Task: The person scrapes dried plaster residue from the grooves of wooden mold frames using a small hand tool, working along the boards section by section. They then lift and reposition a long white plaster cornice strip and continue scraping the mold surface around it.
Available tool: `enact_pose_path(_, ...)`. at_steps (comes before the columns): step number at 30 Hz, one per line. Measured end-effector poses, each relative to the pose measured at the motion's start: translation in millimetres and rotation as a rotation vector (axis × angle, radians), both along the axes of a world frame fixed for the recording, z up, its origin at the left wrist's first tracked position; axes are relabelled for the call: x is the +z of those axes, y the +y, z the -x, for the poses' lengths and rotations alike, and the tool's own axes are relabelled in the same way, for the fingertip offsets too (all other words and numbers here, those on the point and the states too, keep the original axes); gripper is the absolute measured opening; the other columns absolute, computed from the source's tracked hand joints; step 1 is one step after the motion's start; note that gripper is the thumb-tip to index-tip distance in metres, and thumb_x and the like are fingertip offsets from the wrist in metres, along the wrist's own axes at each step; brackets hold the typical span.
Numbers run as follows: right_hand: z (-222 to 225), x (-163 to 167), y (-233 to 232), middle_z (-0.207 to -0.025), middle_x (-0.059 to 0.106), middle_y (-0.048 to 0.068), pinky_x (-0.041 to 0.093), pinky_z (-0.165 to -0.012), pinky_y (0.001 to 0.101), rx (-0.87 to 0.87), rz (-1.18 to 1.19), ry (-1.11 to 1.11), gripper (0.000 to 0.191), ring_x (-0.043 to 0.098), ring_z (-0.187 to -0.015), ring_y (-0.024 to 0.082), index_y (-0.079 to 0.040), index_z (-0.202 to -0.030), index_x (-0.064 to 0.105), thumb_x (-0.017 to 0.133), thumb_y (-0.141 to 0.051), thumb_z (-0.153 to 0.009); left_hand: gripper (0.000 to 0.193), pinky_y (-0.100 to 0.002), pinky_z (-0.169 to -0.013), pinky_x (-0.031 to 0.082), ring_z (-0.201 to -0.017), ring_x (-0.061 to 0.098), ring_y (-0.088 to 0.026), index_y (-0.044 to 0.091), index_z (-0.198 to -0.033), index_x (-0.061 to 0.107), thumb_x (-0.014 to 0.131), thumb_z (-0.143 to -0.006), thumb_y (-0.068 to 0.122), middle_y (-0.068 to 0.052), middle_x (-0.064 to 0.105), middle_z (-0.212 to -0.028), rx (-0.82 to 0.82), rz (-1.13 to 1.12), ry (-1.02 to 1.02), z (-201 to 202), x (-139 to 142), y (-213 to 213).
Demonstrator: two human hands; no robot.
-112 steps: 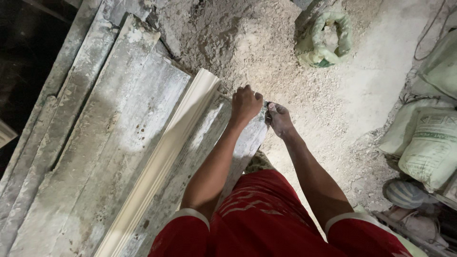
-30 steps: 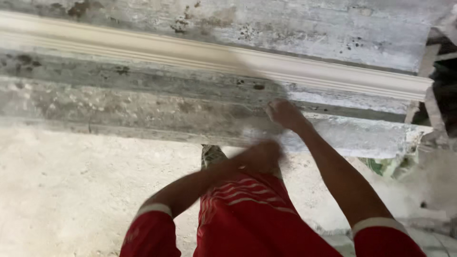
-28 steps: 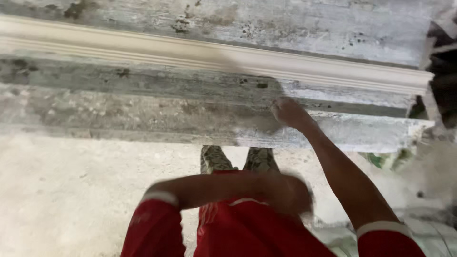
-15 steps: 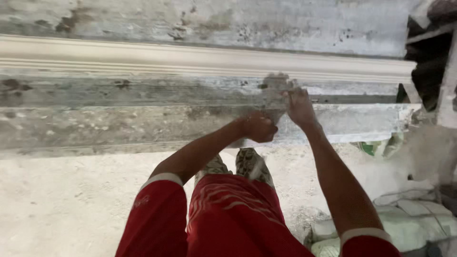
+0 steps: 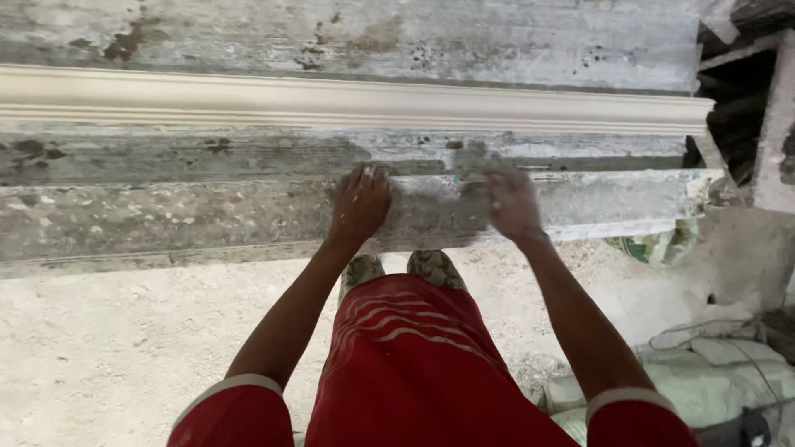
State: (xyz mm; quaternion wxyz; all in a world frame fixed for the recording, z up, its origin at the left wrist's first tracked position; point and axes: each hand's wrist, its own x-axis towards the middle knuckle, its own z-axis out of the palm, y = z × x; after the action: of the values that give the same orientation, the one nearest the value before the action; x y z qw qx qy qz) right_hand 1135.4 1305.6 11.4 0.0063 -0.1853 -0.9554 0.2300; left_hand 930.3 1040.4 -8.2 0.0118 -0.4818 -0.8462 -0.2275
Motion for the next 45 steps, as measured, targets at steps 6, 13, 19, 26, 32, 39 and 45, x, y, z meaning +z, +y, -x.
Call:
enact_pose_path(6,56.0,-0.5,-41.8,-0.134,0.057,0.023,0.041,-0.108,0.0604,0.104,-0.045,-0.132,0.047,0.053,-0.123,0.043,-0.01,-0.138,0.064,0.045,-0.04,-0.108,0.029,-0.052,-0.094,0.045,-0.108,0.065,-0.033,0.003,-0.109,0.07,0.063,-0.102,0.03,-0.019,0.071,-0.106,0.002,-0.016,-0.025,-0.4,0.1,0.2)
enact_pose_path(13,97.8,7.8,-72.4,-0.125,0.063,0.019,0.051,-0.103,0.0523,-0.054,0.057,-0.443,0.046,0.061,-0.117,0.034,-0.013,-0.127,0.068,0.051,-0.048,-0.102,0.03,-0.052,-0.087,0.043,-0.102,0.064,-0.034,0.003,-0.106,0.07,0.068,-0.095,0.031,-0.018,0.071,-0.101,-0.038,0.021,-0.14,14.1,9.4,4.8)
enact_pose_path(19,119.6,6.1,-75.2,-0.117,0.068,0.02,0.054,-0.086,0.0515,0.228,-0.246,0.022,0.032,0.066,-0.106,0.036,-0.012,-0.108,0.074,0.062,-0.035,-0.089,0.025,-0.054,-0.092,0.045,-0.105,0.063,-0.036,0.001,-0.114,0.067,0.063,-0.098,0.02,-0.02,0.069,-0.102,-0.081,0.007,-0.087,10.1,5.4,0.1)
enact_pose_path(26,156.6,11.0,-106.9,-0.101,0.067,0.019,0.058,-0.088,0.0499,0.164,0.112,-0.426,0.049,0.067,-0.092,0.031,-0.002,-0.105,0.067,0.036,-0.038,-0.112,0.028,-0.057,-0.103,0.047,-0.113,0.063,-0.036,0.004,-0.121,0.057,0.06,-0.095,0.014,-0.024,0.062,-0.125,-0.058,-0.079,0.132,24.8,-4.4,-25.0)
enact_pose_path(32,159.6,0.3,-117.2,-0.104,0.068,0.021,0.053,-0.094,0.0514,0.13,0.131,-0.335,0.053,0.067,-0.096,0.033,0.001,-0.102,0.067,0.037,-0.042,-0.108,0.045,-0.052,-0.104,0.046,-0.079,0.064,-0.027,0.013,-0.074,0.067,0.071,-0.094,0.053,-0.008,0.067,-0.073,-0.453,0.477,-0.372,6.2,47.5,-35.6)
enact_pose_path(39,162.7,7.4,-122.4,-0.099,0.07,0.026,0.054,-0.089,0.0551,-0.11,0.127,-0.343,0.051,0.068,-0.095,0.044,0.0,-0.1,0.067,0.047,-0.047,-0.102,0.028,-0.047,-0.08,0.057,-0.079,0.071,-0.029,0.007,-0.102,0.076,0.063,-0.099,0.031,-0.011,0.075,-0.09,-0.946,-0.334,-0.379,5.8,1.2,-34.4)
enact_pose_path(45,157.0,26.2,-138.4,-0.09,0.069,0.025,0.054,-0.08,0.0579,-0.201,0.045,-0.278,0.05,0.068,-0.085,0.045,0.0,-0.09,0.067,0.05,-0.046,-0.101,0.032,-0.047,-0.083,0.055,-0.088,0.071,-0.031,0.007,-0.101,0.076,0.062,-0.096,0.035,-0.016,0.076,-0.097,-1.217,0.239,-0.435,24.1,-3.8,-45.0)
